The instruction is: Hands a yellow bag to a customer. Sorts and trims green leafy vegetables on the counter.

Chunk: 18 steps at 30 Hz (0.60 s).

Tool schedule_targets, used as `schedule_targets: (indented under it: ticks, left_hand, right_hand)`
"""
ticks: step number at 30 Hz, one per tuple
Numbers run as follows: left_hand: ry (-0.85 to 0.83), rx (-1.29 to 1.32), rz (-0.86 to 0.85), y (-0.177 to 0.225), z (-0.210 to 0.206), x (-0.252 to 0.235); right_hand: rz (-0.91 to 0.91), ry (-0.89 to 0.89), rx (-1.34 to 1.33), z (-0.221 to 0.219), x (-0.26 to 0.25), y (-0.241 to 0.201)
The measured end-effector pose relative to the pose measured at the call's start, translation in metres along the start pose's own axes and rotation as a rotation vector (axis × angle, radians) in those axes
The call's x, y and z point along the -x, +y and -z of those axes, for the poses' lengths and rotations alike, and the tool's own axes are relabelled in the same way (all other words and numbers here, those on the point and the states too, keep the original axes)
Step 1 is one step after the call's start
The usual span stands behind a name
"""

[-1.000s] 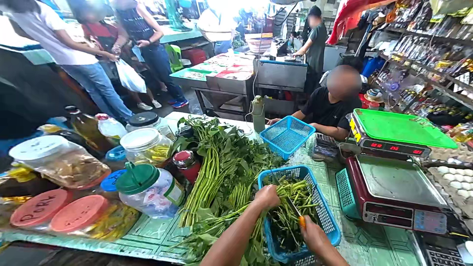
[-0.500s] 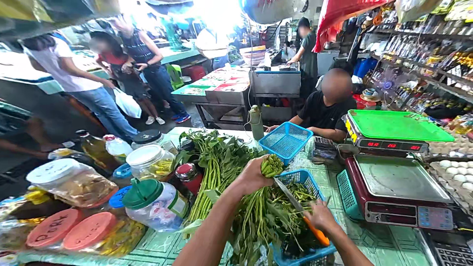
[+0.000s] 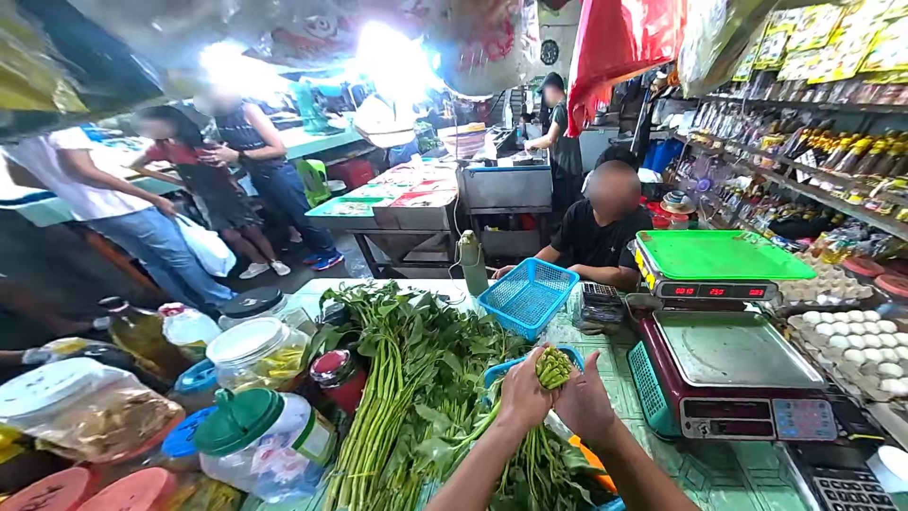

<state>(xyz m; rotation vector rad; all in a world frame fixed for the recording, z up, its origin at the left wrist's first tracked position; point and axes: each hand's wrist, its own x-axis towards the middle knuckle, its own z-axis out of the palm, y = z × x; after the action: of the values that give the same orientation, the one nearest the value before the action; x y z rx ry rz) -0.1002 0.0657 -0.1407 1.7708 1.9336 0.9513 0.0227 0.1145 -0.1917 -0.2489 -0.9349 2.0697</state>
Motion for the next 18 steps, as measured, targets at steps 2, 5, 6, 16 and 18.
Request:
schedule_targets:
  ticks: [2,5,6,16,18]
  left_hand:
    - [0.030,-0.010,-0.002,0.000,-0.002,0.001]
    - [0.076,-0.020,0.017,0.002,-0.004,0.003]
    - [0.081,-0.020,0.024,0.001,-0.003,0.003]
    - [0.035,0.100,0.003,-0.026,0.025,-0.002]
    - [0.036,0.145,0.003,-0.028,0.033,-0.005]
  right_hand:
    - [-0.007,0.053,0.050,-0.003,0.000,0.004]
    - [-0.019,0.063,0.060,-0.006,0.001,0.006]
    - [-0.019,0.053,0.059,-0.007,0.001,0.006]
    - [-0.066,-0.030,0.006,-0.011,0.004,0.013]
    - [-0.111,0.046,-0.015,-0.012,0.004,0.013]
